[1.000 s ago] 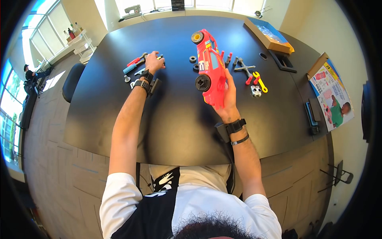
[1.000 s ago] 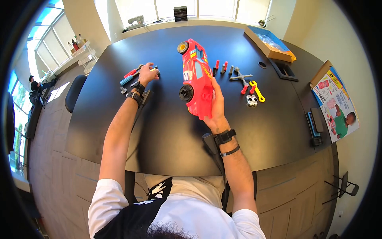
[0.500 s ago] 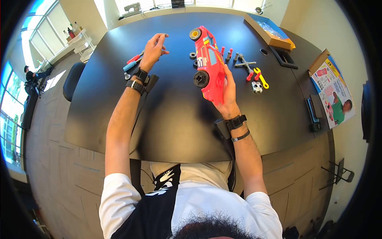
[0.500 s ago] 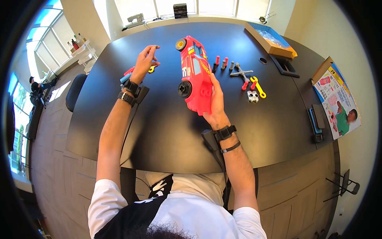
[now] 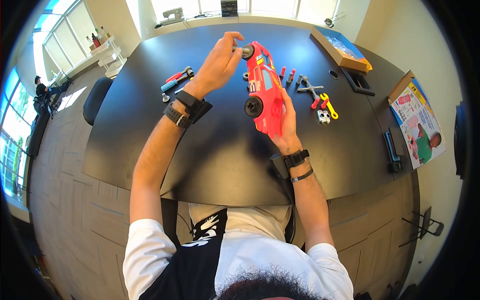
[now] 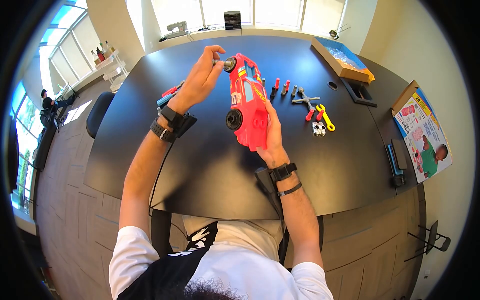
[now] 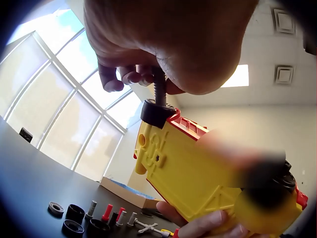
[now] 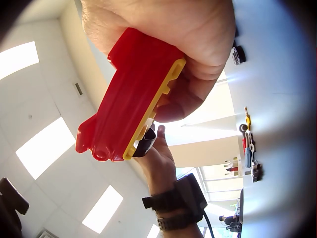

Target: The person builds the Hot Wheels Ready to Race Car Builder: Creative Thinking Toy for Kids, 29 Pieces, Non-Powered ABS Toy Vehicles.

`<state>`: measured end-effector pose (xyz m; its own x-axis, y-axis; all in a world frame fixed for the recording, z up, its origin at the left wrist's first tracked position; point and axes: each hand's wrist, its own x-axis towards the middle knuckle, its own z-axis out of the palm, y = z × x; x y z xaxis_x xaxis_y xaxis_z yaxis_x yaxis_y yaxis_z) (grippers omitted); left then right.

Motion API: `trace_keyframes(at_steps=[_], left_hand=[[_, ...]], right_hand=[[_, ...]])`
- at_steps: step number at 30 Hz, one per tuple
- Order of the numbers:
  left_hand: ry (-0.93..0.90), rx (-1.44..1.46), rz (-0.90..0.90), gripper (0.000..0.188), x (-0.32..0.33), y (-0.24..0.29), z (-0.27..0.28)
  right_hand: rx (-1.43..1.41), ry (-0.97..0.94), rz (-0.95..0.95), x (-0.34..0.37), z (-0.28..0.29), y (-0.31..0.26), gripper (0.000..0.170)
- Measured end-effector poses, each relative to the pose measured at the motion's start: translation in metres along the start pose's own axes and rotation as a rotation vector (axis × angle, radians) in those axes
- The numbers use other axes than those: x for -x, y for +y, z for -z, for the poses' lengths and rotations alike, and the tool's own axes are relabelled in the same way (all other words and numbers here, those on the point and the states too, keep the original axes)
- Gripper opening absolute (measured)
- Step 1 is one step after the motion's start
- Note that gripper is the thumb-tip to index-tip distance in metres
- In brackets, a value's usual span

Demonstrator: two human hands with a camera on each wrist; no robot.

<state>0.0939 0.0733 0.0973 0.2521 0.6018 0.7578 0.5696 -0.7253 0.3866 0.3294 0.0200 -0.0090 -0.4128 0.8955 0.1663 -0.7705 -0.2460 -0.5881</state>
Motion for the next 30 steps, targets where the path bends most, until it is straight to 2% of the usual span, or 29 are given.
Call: trace_keyframes(at_steps=[5, 7, 8, 10, 11, 13, 14, 16, 17, 19, 21, 23, 25, 30], left_hand=[[-0.027, -0.086, -0.014, 0.037, -0.001, 0.009, 0.002], [-0.118, -0.231, -0.033, 0.049, -0.003, 0.014, 0.005], [-0.121, -0.229, -0.03, 0.049, -0.001, 0.013, 0.002], [-0.015, -0.23, -0.134, 0.062, 0.001, 0.009, -0.007], [-0.015, -0.229, -0.132, 0.062, 0.002, 0.005, -0.012], [0.054, 0.13, 0.028, 0.079, 0.003, -0.001, -0.02], [0.056, 0.131, 0.027, 0.079, 0.004, -0.002, -0.02], [0.067, 0.366, 0.178, 0.077, 0.007, -0.005, -0.016], [0.07, 0.365, 0.176, 0.077, 0.008, -0.006, -0.013], [0.075, 0.539, 0.272, 0.077, 0.013, -0.009, -0.006], [0.072, 0.559, 0.264, 0.076, 0.015, -0.025, 0.004], [0.07, 0.579, 0.26, 0.075, 0.012, -0.021, 0.01], [0.081, 0.701, 0.414, 0.071, 0.007, -0.012, 0.014], [0.052, 0.649, 0.412, 0.065, 0.005, 0.008, 0.005]], right_hand=[[0.012, -0.036, -0.029, 0.002, -0.001, -0.002, 0.06], [0.012, -0.046, -0.059, 0.003, -0.004, -0.001, 0.058], [0.011, -0.042, -0.06, 0.005, -0.005, -0.001, 0.058], [0.001, -0.032, -0.077, 0.004, -0.006, -0.001, 0.058], [0.0, -0.031, -0.078, 0.003, -0.007, -0.001, 0.058], [-0.008, -0.03, -0.06, 0.003, -0.007, 0.0, 0.059], [-0.005, -0.03, -0.059, 0.004, -0.008, 0.0, 0.059], [0.003, -0.029, -0.048, 0.005, -0.011, -0.002, 0.06], [0.004, -0.031, -0.048, 0.005, -0.01, -0.003, 0.06], [0.0, -0.044, -0.035, 0.005, -0.007, -0.004, 0.06], [-0.014, -0.037, -0.027, 0.004, -0.003, -0.003, 0.06], [-0.029, -0.028, -0.022, 0.003, -0.002, -0.003, 0.06], [-0.022, -0.031, -0.021, 0.002, -0.002, -0.002, 0.06], [0.009, -0.027, -0.027, 0.003, -0.006, -0.002, 0.061]])
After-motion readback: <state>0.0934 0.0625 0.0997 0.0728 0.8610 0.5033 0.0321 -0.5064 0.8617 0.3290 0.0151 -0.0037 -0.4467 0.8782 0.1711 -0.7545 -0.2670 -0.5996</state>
